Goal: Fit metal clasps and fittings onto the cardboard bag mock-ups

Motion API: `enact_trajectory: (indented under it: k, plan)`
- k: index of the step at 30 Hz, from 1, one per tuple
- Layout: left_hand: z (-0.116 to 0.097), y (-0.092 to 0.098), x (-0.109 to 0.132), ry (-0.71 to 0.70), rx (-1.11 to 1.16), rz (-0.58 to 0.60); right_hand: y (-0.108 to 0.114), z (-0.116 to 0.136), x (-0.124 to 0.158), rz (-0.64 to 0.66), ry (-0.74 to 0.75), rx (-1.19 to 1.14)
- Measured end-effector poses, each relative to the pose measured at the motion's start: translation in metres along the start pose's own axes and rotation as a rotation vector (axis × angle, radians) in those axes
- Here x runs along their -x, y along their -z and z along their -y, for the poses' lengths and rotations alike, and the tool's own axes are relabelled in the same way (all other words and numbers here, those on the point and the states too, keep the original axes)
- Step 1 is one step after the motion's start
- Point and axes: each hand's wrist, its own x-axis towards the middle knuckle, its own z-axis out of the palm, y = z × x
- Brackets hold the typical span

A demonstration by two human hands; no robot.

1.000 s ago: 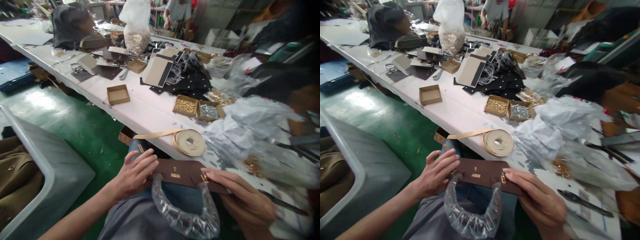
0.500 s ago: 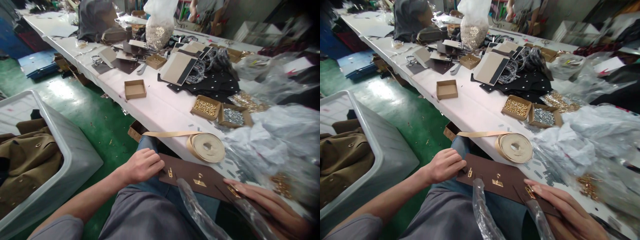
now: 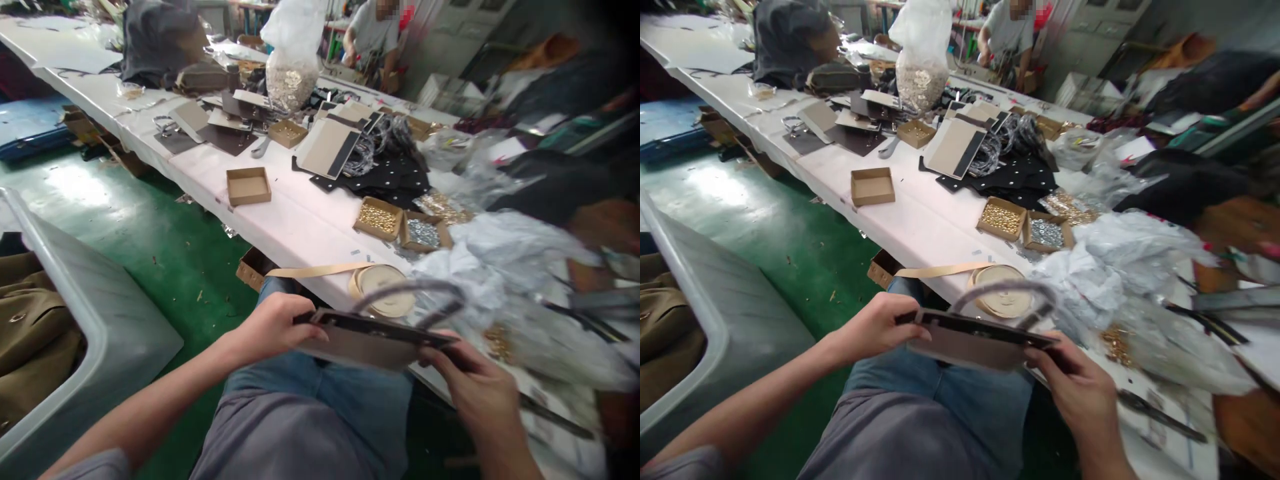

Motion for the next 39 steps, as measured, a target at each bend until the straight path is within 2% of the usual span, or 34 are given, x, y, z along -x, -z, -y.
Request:
enact_trajectory:
  k: [4, 8, 11, 15, 17, 20, 23, 27, 33, 39]
  plan:
    - [0.017, -0.005, -0.042, 0.199, 0.235, 0.153, 0.0, -0.01, -0.014, 0.117, -0.204, -0.168]
    - [0.035, -0.026, -0.083, 0.27, 0.287, 0.177, 0.007, -0.018, -0.029, 0.073, -0.24, -0.197]
    - [0.031, -0.034, -0.112, 0.247, 0.221, 0.172, 0.014, -0.022, -0.049, 0.007, -0.226, -0.159]
    - [0.018, -0.036, -0.139, 0.256, 0.13, 0.187, 0.022, -0.031, -0.077, -0.063, -0.193, -0.024]
    - [0.017, -0.037, -0.147, 0.253, 0.085, 0.187, 0.023, -0.039, -0.089, -0.088, -0.199, 0.009]
    - [0.024, -0.039, -0.158, 0.257, 0.007, 0.086, 0.018, -0.051, -0.101, -0.124, -0.219, 0.047]
    - [0.036, -0.039, -0.172, 0.281, -0.024, 0.006, 0.011, -0.059, -0.108, -0.122, -0.23, 0.068]
    - [0.056, -0.043, -0.187, 0.33, -0.064, -0.029, 0.002, -0.058, -0.11, -0.103, -0.215, 0.084]
    - [0.081, -0.055, -0.184, 0.382, 0.035, -0.018, -0.007, -0.047, -0.107, -0.091, -0.213, -0.015]
    - [0.079, -0.04, -0.18, 0.303, 0.028, -0.101, -0.012, -0.038, -0.114, -0.065, -0.241, -0.127]
